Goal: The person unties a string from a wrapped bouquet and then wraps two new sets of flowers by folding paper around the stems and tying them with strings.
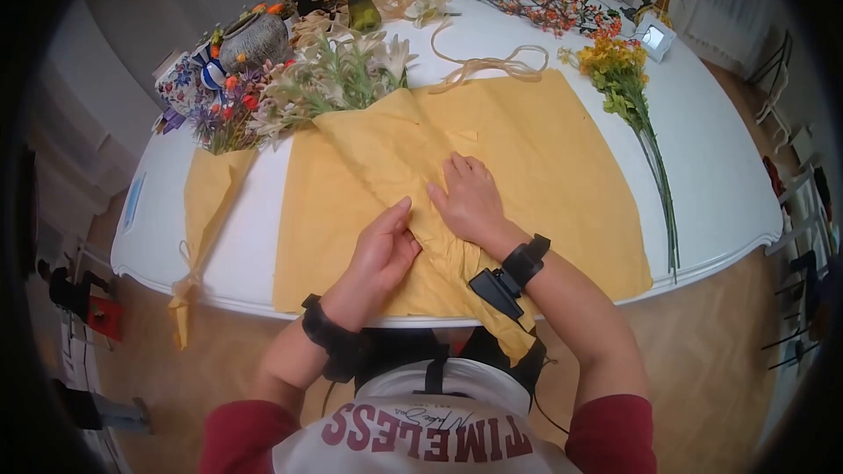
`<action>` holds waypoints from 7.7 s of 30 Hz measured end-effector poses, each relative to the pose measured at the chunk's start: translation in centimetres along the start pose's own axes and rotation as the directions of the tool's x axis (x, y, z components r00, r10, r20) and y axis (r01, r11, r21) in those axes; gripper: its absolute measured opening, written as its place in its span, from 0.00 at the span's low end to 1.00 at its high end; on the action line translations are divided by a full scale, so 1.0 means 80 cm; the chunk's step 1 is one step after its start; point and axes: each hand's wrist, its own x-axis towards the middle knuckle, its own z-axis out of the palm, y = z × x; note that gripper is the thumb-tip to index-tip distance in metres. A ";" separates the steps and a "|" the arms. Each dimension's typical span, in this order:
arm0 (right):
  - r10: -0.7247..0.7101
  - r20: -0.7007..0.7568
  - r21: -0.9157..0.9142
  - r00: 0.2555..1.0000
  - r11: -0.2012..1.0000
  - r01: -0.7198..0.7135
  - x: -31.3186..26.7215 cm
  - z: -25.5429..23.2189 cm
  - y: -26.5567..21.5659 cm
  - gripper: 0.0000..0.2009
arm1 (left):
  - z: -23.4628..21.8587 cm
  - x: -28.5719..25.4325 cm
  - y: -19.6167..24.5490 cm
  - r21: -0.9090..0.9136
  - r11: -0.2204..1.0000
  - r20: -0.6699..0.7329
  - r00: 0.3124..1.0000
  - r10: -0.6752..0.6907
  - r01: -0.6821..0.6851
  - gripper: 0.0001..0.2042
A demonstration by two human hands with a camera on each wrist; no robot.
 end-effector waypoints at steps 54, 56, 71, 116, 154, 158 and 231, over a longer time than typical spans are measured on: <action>0.343 0.188 -0.166 0.920 0.935 -0.315 0.133 -0.054 0.067 0.17 | 0.000 -0.022 -0.016 -0.011 0.958 0.119 0.952 -0.284 0.287 0.15; 0.208 0.094 -0.247 0.974 0.952 -0.179 0.153 -0.034 0.095 0.12 | -0.005 -0.022 -0.018 -0.022 0.970 0.188 0.954 -0.234 0.243 0.13; -0.394 -0.453 -0.320 0.800 0.909 0.267 0.191 -0.098 0.114 0.10 | -0.005 -0.023 -0.016 -0.007 0.975 0.184 0.958 -0.219 0.224 0.12; 0.045 0.851 0.510 0.523 0.169 -0.844 0.004 -0.073 -0.031 0.20 | 0.000 -0.023 0.050 0.836 0.538 0.152 0.898 -0.413 0.106 0.17; 0.193 0.734 0.130 0.651 0.901 -0.414 0.006 -0.069 -0.036 0.31 | -0.009 -0.034 0.052 0.915 0.158 0.343 0.922 0.180 -0.371 0.09; 0.201 0.805 0.145 0.558 0.845 -0.514 0.005 -0.067 -0.032 0.25 | 0.039 -0.036 0.050 0.602 0.678 0.409 0.892 0.192 -0.421 0.08; -0.115 -0.256 0.438 0.960 0.871 0.221 -0.049 -0.050 -0.053 0.06 | 0.033 0.046 -0.024 0.154 0.950 -0.049 0.958 0.281 -0.271 0.15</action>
